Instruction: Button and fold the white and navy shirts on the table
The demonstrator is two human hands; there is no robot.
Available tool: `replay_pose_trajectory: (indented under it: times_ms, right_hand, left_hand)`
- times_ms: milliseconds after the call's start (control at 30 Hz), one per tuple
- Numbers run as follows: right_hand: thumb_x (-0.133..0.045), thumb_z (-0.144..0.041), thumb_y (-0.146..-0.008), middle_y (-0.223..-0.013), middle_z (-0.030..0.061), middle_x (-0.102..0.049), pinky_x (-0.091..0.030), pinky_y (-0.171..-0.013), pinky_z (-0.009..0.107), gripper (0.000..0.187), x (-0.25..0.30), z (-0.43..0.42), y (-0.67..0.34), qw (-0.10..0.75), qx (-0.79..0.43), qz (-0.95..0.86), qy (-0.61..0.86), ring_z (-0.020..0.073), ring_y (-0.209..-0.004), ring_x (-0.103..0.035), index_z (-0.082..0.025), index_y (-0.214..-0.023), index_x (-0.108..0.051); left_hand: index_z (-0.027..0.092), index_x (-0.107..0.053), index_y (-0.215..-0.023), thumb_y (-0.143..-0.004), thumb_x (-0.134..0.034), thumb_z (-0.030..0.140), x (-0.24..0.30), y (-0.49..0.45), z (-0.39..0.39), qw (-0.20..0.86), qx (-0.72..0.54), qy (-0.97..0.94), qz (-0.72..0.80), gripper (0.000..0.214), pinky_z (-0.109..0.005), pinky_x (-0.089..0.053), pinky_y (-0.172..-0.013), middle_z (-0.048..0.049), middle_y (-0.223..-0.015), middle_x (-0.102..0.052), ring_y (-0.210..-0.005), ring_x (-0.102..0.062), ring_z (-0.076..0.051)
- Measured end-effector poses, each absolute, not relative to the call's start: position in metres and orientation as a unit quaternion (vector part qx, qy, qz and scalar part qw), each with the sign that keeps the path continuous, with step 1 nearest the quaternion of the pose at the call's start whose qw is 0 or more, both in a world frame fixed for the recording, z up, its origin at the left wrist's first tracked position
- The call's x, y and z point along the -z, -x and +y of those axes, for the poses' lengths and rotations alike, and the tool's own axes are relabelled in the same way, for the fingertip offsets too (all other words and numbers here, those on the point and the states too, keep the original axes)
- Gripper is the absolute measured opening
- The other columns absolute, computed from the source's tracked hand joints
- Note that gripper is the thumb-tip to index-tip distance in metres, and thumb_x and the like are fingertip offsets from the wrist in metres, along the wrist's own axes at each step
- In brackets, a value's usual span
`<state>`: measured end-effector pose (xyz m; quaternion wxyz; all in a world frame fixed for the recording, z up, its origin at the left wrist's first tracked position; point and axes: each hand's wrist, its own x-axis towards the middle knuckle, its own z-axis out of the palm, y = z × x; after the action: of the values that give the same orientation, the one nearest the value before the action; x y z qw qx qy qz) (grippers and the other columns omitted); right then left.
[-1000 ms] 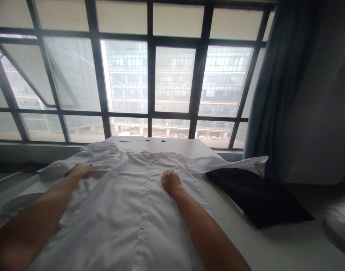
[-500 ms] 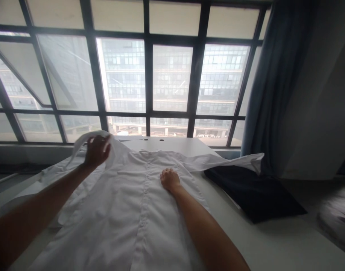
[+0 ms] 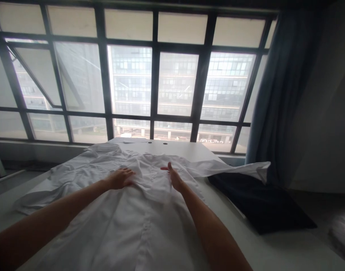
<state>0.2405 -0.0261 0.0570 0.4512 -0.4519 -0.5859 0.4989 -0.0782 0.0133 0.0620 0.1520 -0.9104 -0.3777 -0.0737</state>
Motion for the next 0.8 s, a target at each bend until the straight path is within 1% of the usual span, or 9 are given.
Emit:
replay_pose_trajectory:
  times_ms: [133,200,267,367,500,567,667,733,800]
  right_hand:
    - [-0.049,-0.081,-0.081,-0.057,-0.0011,-0.051,-0.039,-0.052,0.023,0.074,-0.077,-0.042,-0.240,0.299,-0.456,-0.692,0.473,0.0114,-0.052,-0.048,-0.011,-0.090,-0.073]
    - [-0.062,-0.075,-0.076,-0.062,0.0008,-0.057,-0.038,-0.052,0.022,0.064,-0.085,-0.054,-0.242,0.226,-0.368,-0.742,0.512,0.0114,-0.056,-0.050,-0.012,-0.084,-0.073]
    - [-0.077,-0.065,-0.068,-0.080,0.0051,-0.067,-0.043,-0.056,0.022,0.057,-0.092,-0.069,-0.243,0.178,-0.304,-0.759,0.548,0.0137,-0.066,-0.057,-0.014,-0.092,-0.073]
    - [-0.084,-0.051,-0.065,-0.106,0.0104,-0.069,-0.052,-0.062,0.025,0.065,-0.106,-0.094,-0.243,0.099,-0.315,-0.720,0.610,0.0189,-0.079,-0.065,-0.016,-0.117,-0.066]
    - [-0.079,-0.018,-0.067,-0.098,0.0089,-0.072,-0.056,-0.066,0.030,0.044,-0.136,-0.129,-0.234,-0.059,-0.290,-0.706,0.644,0.0240,-0.083,-0.069,-0.016,-0.109,-0.067]
    - [-0.072,-0.005,-0.067,-0.097,0.0113,-0.072,-0.055,-0.073,0.033,0.034,-0.154,-0.149,-0.225,-0.069,-0.129,-0.731,0.667,0.0281,-0.090,-0.069,-0.015,-0.100,-0.070]
    - [-0.059,-0.001,-0.077,-0.103,0.0159,-0.070,-0.051,-0.082,0.038,0.031,-0.170,-0.180,-0.211,0.013,0.115,-0.742,0.660,0.0317,-0.098,-0.068,-0.014,-0.102,-0.070]
    - [-0.053,0.000,-0.080,-0.101,0.0177,-0.070,-0.050,-0.082,0.038,0.032,-0.168,-0.197,-0.204,0.018,0.159,-0.755,0.636,0.0314,-0.097,-0.068,-0.014,-0.103,-0.070]
    - [-0.057,-0.002,-0.079,-0.100,0.0194,-0.070,-0.050,-0.080,0.038,0.027,-0.155,-0.208,-0.201,-0.034,0.123,-0.771,0.624,0.0317,-0.095,-0.068,-0.012,-0.098,-0.073]
  left_hand:
    - [0.016,-0.065,-0.096,-0.086,-0.061,0.016,-0.061,0.091,0.026,0.188,0.036,0.896,-0.401,0.010,-0.040,-0.051,-0.086,-0.0117,-0.103,-0.068,-0.101,-0.063,-0.028]
    - [0.015,-0.063,-0.094,-0.085,-0.055,0.007,-0.061,0.094,0.027,0.208,0.050,0.894,-0.394,0.015,-0.036,-0.052,-0.080,-0.0121,-0.102,-0.066,-0.099,-0.062,-0.027]
    - [0.016,-0.061,-0.099,-0.087,-0.048,0.003,-0.063,0.095,0.026,0.214,0.090,0.888,-0.397,0.023,-0.034,-0.053,-0.077,-0.0115,-0.104,-0.064,-0.099,-0.062,-0.025]
    - [0.017,-0.059,-0.102,-0.089,-0.045,0.004,-0.068,0.094,0.022,0.216,0.144,0.871,-0.418,0.023,-0.033,-0.052,-0.076,-0.0111,-0.105,-0.062,-0.099,-0.061,-0.024]
    - [0.016,-0.060,-0.093,-0.088,-0.045,0.007,-0.078,0.093,0.017,0.215,0.155,0.852,-0.452,0.017,-0.033,-0.052,-0.072,-0.0140,-0.104,-0.061,-0.102,-0.059,-0.027]
    - [0.015,-0.060,-0.092,-0.088,-0.043,0.006,-0.082,0.093,0.014,0.204,0.156,0.841,-0.476,0.019,-0.033,-0.051,-0.072,-0.0142,-0.103,-0.062,-0.099,-0.060,-0.026]
    - [0.015,-0.060,-0.093,-0.089,-0.040,0.006,-0.084,0.093,0.012,0.191,0.150,0.830,-0.502,0.022,-0.034,-0.051,-0.074,-0.0132,-0.100,-0.063,-0.092,-0.062,-0.024]
    - [0.016,-0.061,-0.091,-0.086,-0.041,0.005,-0.081,0.094,0.012,0.186,0.131,0.839,-0.495,0.023,-0.034,-0.051,-0.077,-0.0118,-0.098,-0.065,-0.091,-0.063,-0.024]
    - [0.017,-0.063,-0.089,-0.080,-0.047,0.004,-0.077,0.093,0.013,0.170,0.082,0.863,-0.469,0.023,-0.034,-0.051,-0.078,-0.0103,-0.098,-0.066,-0.093,-0.063,-0.024]
